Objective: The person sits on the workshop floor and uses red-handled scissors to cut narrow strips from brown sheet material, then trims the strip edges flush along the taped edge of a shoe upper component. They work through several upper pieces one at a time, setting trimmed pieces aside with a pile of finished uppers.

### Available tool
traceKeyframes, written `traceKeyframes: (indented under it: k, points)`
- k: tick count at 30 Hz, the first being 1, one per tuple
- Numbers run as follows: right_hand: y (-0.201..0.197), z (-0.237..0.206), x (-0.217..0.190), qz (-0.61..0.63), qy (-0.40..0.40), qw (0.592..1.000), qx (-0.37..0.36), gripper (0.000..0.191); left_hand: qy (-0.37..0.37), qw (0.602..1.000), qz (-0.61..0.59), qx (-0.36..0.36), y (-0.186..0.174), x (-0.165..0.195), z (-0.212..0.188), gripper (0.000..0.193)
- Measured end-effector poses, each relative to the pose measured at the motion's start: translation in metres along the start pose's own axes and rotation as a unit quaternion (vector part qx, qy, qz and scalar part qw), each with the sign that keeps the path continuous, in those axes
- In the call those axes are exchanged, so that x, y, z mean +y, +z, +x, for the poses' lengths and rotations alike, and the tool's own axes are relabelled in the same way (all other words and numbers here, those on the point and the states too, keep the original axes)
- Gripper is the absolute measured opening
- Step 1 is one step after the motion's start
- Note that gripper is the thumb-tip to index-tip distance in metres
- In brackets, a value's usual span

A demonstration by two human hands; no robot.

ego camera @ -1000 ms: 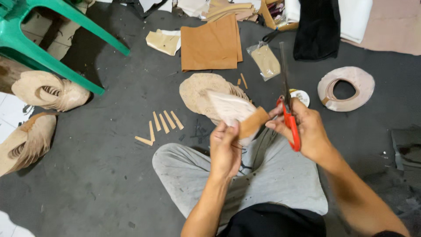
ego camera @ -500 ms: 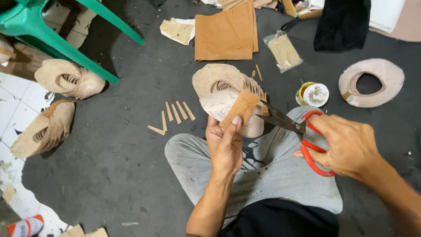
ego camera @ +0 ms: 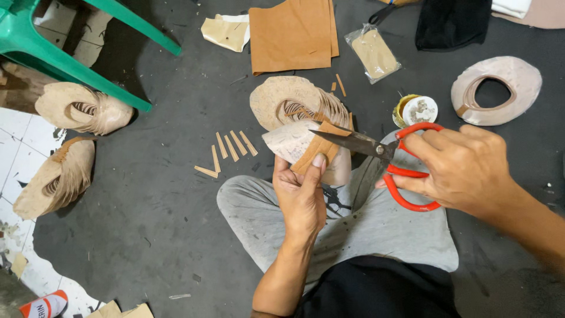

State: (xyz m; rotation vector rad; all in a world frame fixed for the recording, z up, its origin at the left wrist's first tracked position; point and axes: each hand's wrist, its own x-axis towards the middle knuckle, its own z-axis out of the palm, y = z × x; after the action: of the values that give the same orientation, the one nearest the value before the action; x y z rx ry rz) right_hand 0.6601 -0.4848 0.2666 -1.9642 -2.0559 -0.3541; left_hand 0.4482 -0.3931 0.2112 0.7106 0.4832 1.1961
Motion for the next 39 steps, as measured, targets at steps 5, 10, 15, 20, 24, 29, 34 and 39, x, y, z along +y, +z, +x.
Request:
traceKeyframes:
  k: [5, 10, 15, 20, 24, 29, 34, 39]
  points:
    - [0.008, -0.005, 0.006, 0.042, 0.015, 0.999, -0.017, 0.064, -0.013, 1.0, 0.008, 0.003, 0.001, 0.003, 0.005, 0.051]
    - [0.01, -0.007, 0.026, 0.092, 0.081, 0.983, -0.138, 0.06, -0.074, 0.995, 0.037, -0.049, -0.019, 0.015, 0.014, 0.049]
    - [0.01, -0.01, 0.047, 0.065, 0.021, 0.99, -0.126, 0.081, -0.122, 0.988, 0.058, -0.076, -0.033, 0.032, 0.022, 0.034]
    - [0.006, -0.012, 0.054, 0.001, -0.037, 0.994, -0.103, 0.087, -0.119, 0.976, 0.124, -0.13, -0.021, 0.055, 0.023, 0.042]
    - [-0.003, -0.005, 0.051, -0.058, -0.08, 0.99, -0.1, 0.091, -0.119, 0.971, 0.147, -0.144, -0.007, 0.063, 0.022, 0.043]
    - [-0.012, 0.005, 0.039, -0.053, -0.101, 0.989, -0.098, 0.086, -0.111, 0.96, 0.193, -0.171, -0.008, 0.061, 0.02, 0.041]
    - [-0.016, 0.008, 0.028, -0.059, -0.115, 0.986, -0.102, 0.08, -0.104, 0.954, 0.205, -0.193, -0.012, 0.057, 0.019, 0.04]
    - [-0.015, 0.01, 0.026, -0.054, -0.089, 0.984, -0.142, 0.077, -0.119, 0.952, 0.218, -0.179, -0.01, 0.056, 0.02, 0.034]
